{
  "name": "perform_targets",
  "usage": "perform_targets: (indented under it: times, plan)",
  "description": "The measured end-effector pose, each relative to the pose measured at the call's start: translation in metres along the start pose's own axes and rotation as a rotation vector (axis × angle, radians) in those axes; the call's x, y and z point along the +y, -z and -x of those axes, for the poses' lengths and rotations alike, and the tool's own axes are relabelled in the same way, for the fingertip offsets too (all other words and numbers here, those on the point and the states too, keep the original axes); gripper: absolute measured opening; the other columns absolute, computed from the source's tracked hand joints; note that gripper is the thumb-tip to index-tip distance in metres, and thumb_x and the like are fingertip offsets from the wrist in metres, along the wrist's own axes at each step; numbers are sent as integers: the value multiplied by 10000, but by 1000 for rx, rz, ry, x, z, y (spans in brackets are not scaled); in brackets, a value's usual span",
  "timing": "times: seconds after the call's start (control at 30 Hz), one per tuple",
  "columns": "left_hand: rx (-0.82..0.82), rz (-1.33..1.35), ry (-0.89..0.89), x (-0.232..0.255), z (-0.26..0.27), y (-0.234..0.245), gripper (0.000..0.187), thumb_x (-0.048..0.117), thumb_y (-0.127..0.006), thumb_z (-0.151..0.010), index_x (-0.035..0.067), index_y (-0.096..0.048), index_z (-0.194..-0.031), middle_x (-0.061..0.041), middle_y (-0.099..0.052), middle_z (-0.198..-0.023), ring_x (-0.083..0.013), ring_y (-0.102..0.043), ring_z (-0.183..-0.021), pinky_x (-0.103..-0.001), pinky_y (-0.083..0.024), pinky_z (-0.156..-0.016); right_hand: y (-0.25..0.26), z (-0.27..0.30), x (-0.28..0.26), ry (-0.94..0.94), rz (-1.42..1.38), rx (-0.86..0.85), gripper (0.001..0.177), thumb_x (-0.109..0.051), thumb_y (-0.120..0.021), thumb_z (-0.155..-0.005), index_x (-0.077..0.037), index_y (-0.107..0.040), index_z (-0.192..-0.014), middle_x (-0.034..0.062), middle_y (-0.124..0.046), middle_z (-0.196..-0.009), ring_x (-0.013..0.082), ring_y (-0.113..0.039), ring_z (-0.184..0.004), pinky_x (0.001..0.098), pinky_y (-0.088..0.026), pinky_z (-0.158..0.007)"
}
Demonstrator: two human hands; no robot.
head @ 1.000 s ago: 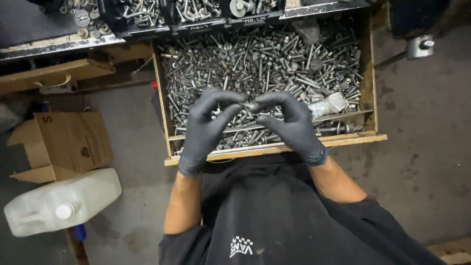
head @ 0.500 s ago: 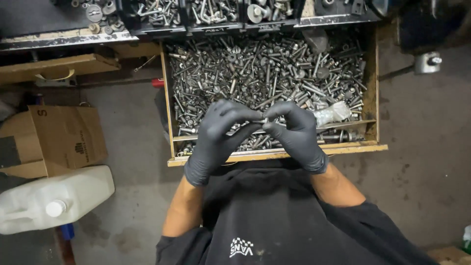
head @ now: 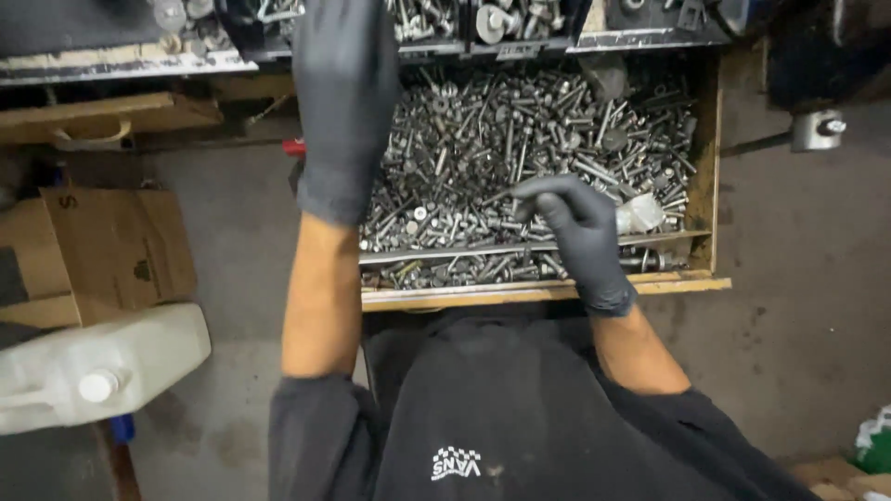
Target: The person sorts through a large collection of metal fasteners in an open drawer. They repeatedly pick up individual bolts and screws, inspect them, and place them back into the drawer, occasionally moving items aside to reach others.
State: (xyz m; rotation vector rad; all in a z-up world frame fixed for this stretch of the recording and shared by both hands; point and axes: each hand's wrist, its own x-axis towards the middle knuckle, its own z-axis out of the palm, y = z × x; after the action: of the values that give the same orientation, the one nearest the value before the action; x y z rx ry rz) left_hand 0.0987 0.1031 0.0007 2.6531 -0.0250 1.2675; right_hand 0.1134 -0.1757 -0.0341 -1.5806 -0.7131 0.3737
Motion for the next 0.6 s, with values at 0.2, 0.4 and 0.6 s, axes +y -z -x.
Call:
perform_targets:
  times: [0.2, 0.4, 0.6]
  plan:
    - [-300, 338, 264, 4, 84, -1, 149, 32, -746, -1007, 26, -733, -1156, -146, -783, -1113, -275, -765, -1007, -408, -629, -918, 25, 5, 20, -153, -27, 120, 334, -342, -542, -1096, -32, -666, -1098, 104, -701, -918, 186, -700, -840, 323, -602, -804]
    - [-716, -202, 406, -49, 184, -121, 329, 444, -624, -1048, 171, -770, -937, -71, -718, -700, -277, -678, -506, -413, -521, -442, 28, 15, 28, -137, -30, 179, 348, -345, -535, -1109, -22, -665, -1104, 99, -671, -850, 190, -684, -805, 320, -580, -777]
    - [-346, -520, 243, -49, 197, -179, 159, 334, -675, -829, 214, -775, -801, -50, -721, -850, -378, -653, -953, -457, -495, -653, 29, 25, 38, -192, -34, 174, 321, -307, -528, -1108, -21, -675, -1099, 91, -680, -817, 183, -680, -776, 319, -597, -744]
